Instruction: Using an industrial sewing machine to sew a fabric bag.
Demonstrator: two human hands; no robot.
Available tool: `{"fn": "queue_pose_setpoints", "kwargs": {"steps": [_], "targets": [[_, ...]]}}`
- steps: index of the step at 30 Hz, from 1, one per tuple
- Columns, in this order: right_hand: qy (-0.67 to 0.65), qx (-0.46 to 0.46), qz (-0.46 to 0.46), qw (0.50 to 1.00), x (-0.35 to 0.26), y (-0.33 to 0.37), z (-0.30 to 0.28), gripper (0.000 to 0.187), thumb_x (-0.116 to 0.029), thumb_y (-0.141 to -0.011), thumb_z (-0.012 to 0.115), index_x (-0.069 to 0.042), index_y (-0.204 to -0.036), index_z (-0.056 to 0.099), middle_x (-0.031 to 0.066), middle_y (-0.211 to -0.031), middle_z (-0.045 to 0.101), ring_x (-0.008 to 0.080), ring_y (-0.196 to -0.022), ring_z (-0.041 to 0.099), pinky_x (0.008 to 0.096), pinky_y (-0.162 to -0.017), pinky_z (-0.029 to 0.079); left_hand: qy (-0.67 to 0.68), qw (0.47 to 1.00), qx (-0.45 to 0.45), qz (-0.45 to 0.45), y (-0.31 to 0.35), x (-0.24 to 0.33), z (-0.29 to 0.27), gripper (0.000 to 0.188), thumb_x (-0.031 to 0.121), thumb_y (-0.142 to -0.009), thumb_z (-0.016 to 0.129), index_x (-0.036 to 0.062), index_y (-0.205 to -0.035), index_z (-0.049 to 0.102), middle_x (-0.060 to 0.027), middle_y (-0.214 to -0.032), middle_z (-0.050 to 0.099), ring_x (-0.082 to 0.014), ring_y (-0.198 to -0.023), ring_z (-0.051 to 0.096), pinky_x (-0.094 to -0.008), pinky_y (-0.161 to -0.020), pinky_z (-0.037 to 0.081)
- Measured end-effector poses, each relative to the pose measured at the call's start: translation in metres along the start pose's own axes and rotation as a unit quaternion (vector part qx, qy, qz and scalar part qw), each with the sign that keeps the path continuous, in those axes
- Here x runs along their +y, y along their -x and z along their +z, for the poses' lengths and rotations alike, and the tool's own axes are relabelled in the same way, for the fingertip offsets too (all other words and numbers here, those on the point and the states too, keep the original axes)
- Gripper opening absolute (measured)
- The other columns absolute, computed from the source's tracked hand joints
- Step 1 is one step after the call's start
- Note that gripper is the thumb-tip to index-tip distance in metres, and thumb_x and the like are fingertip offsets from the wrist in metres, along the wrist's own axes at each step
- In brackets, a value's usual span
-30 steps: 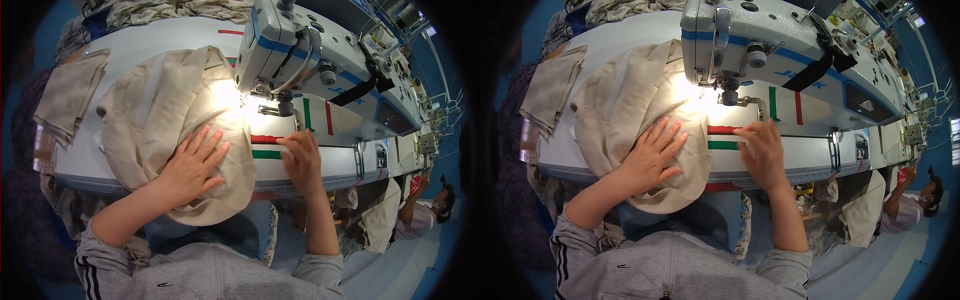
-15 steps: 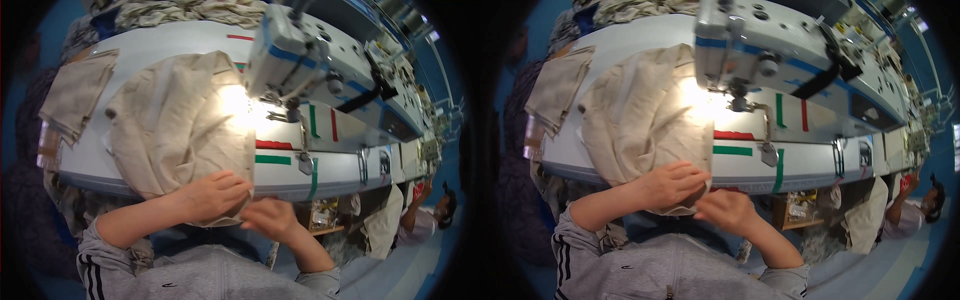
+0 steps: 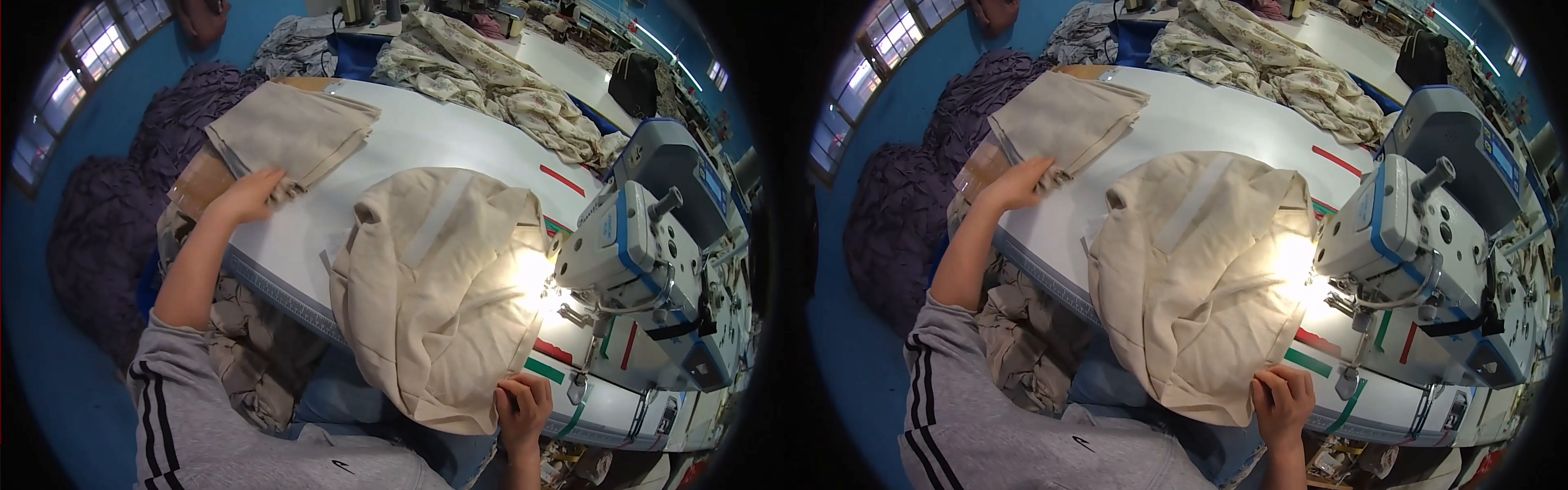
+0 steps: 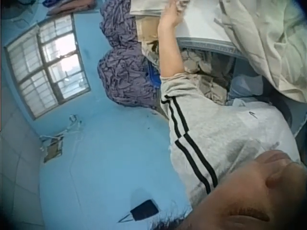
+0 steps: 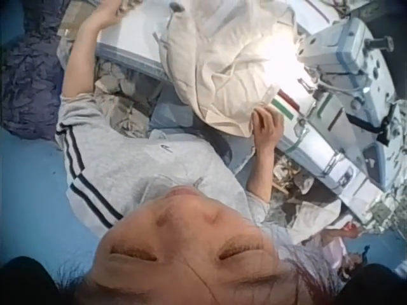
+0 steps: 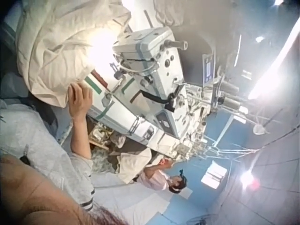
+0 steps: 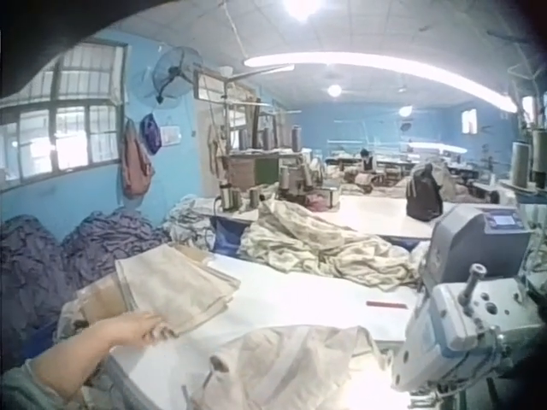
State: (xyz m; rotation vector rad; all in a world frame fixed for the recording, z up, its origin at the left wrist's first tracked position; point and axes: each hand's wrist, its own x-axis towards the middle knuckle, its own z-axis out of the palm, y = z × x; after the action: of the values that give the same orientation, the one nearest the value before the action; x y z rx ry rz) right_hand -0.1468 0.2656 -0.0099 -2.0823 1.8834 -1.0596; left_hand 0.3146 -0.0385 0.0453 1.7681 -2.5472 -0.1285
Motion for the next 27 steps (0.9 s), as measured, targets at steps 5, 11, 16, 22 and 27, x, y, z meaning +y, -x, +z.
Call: {"fn": "queue_pose_setpoints", "kwargs": {"steps": [5, 11, 16, 22, 27], "targets": [[0.020, -0.003, -0.003, 1.000, -0.001, -0.002, 0.001, 0.021, -0.005, -0.073, 0.076, -0.011, -0.091, 0.066, 0.0046, -0.092, 0.063, 0.0276, -0.081, 0.059, 0.0376, -0.070, 0.048, 0.068, 0.992, -0.090, -0.062, -0.007, -0.001, -0.016, 0.063, 0.012, -0.082, 0.066, 0.0041, -0.142, 0.049, -0.0164, -0.139, 0.054, -0.0313, -0.123, 0.055, -0.0387, -0.104, 0.044], [0.015, 0.012, 0.003, 1.000, -0.001, 0.001, 0.002, 0.021, 0.001, -0.072, 0.074, -0.009, -0.088, 0.066, 0.0071, -0.090, 0.063, 0.0286, -0.081, 0.059, 0.0380, -0.071, 0.048, 0.199, 0.963, -0.165, -0.081, -0.027, -0.044, -0.010, 0.050, -0.002, -0.083, 0.060, 0.0035, -0.133, 0.057, -0.0145, -0.127, 0.064, -0.0285, -0.113, 0.063, -0.0356, -0.095, 0.050], [0.027, 0.022, 0.002, 0.999, -0.001, 0.003, 0.005, 0.020, 0.001, -0.072, 0.074, -0.009, -0.087, 0.066, 0.0070, -0.089, 0.064, 0.0283, -0.080, 0.059, 0.0374, -0.070, 0.048, 0.065, 0.998, -0.001, 0.020, -0.024, -0.037, 0.004, 0.039, 0.003, -0.080, 0.064, 0.0005, -0.118, 0.065, -0.0145, -0.109, 0.070, -0.0275, -0.101, 0.067, -0.0345, -0.087, 0.052], [0.034, 0.019, -0.014, 0.999, 0.001, 0.002, 0.004, 0.021, -0.001, -0.074, 0.074, -0.010, -0.091, 0.066, 0.0050, -0.092, 0.065, 0.0272, -0.080, 0.059, 0.0363, -0.069, 0.049, 0.082, 0.995, -0.019, -0.050, -0.021, -0.016, -0.006, 0.034, 0.006, -0.080, 0.065, 0.0019, -0.114, 0.067, -0.0147, -0.109, 0.068, -0.0307, -0.103, 0.065, -0.0373, -0.091, 0.051], [0.027, 0.025, -0.007, 0.999, -0.001, 0.003, 0.005, 0.019, 0.000, -0.073, 0.074, -0.009, -0.088, 0.066, 0.0073, -0.090, 0.064, 0.0286, -0.081, 0.059, 0.0374, -0.071, 0.048, 0.043, 0.998, 0.027, 0.048, -0.020, -0.030, 0.006, 0.029, 0.015, -0.084, 0.065, 0.0016, -0.109, 0.067, -0.0134, -0.107, 0.067, -0.0310, -0.103, 0.064, -0.0360, -0.089, 0.050]]}}
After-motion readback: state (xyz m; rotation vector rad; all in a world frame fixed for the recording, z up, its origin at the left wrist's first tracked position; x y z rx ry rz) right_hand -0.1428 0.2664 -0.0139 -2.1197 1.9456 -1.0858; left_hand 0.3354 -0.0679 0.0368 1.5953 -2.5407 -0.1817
